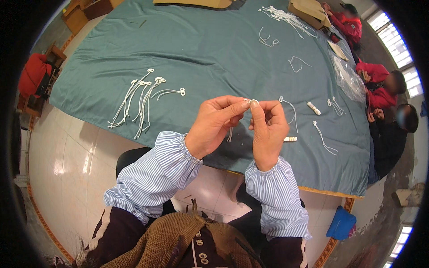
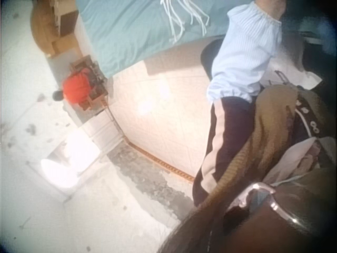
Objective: The person sits at a table and repeatedly picks up white cords with small plastic heads, threads them through a small white plastic piece, and places the assembled units on the table. The process is repeated for multiple cords throughout the clip.
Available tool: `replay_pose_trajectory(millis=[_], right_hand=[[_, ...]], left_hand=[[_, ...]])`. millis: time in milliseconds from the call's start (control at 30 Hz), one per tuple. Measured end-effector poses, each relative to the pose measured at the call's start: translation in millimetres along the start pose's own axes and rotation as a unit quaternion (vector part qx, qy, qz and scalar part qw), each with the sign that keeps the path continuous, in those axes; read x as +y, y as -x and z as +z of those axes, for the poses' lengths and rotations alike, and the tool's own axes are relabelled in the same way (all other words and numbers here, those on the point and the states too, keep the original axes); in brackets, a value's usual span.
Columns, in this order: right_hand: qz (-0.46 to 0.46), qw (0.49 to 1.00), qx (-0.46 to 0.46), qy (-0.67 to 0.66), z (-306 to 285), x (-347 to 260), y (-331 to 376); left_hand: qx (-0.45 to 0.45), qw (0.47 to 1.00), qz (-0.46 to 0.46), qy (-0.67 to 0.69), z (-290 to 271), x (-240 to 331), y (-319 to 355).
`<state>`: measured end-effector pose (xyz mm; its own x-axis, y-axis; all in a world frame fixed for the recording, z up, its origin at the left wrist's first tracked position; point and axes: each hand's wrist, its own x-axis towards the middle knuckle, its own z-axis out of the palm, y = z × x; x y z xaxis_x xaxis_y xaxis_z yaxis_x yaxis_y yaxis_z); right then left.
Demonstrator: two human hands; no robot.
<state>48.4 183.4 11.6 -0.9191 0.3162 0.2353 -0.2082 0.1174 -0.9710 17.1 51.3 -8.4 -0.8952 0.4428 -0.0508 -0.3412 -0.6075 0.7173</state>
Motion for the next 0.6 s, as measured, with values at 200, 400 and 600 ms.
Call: replay_pose_trajectory(millis=[200,400,600], right_hand=[[0.096,0.990,-0.065,-0.083,-9,-2,-6],[0.026,0.999,-0.044,-0.010,-8,-6,-8],[-0.016,0.998,-0.045,0.047,-7,-3,-8]], left_hand=[[-0.006,0.998,-0.039,0.046,-4,1,-3],[0.015,0.999,-0.027,-0.013,-7,2,-1],[0.036,0.995,0.015,-0.090,-5,2,-2]])
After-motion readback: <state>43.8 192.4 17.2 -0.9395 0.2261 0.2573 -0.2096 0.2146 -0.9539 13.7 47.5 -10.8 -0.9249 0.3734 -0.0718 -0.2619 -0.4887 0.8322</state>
